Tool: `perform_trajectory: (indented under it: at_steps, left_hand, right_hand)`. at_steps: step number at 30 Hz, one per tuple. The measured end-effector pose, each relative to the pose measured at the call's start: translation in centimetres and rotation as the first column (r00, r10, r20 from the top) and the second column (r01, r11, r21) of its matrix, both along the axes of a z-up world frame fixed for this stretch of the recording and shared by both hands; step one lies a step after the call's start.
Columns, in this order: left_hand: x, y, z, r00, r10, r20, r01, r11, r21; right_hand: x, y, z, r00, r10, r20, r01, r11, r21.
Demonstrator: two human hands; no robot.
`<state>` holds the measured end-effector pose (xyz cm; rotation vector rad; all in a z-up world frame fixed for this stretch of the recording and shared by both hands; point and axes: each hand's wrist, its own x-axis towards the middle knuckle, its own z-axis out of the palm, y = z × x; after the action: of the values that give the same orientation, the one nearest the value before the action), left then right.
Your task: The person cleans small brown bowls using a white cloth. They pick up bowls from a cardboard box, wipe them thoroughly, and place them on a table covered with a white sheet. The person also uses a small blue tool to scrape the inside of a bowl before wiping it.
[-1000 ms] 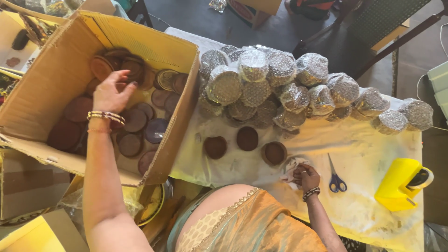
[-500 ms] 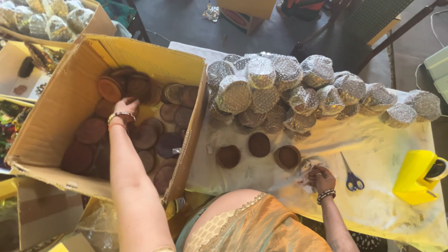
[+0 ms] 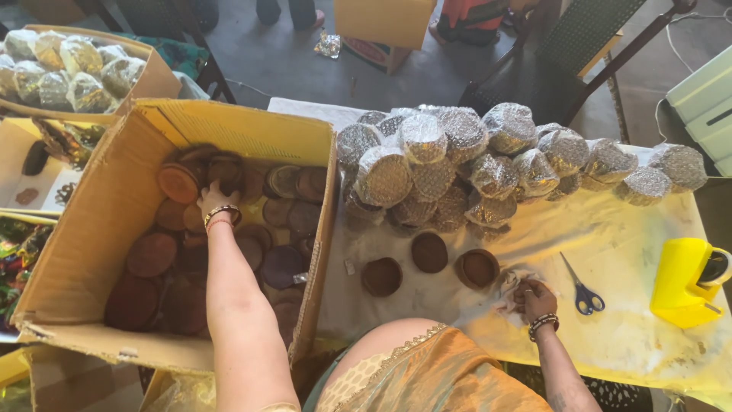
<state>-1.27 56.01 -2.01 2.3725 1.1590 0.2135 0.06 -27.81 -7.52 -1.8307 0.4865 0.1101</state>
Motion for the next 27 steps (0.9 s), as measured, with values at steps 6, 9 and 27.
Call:
perform_trajectory:
  at_steps: [6, 9, 27]
  left_hand:
    - [3.2, 0.6, -0.2, 0.995, -0.057, -0.080, 0.063, 0.995, 0.083]
    - [4.4, 0.6, 0.0, 0.991, -0.048, -0.127, 0.058, 0.996, 0.073]
    - [5.3, -4.1, 4.1, 0.970, -0.031, -0.240, 0.025, 0.999, -0.025]
  right_hand:
    - [0.4, -0.6, -1.6, 0.999, -0.018, -0.036, 0.018, 1.000, -0.006]
    - [0.3, 0.1, -0.3, 0.996, -0.042, -0.079, 0.040, 0.999, -0.023]
    - [0.3, 0.4, 0.1, 0.981, -0.104, -0.164, 0.101, 0.995, -0.028]
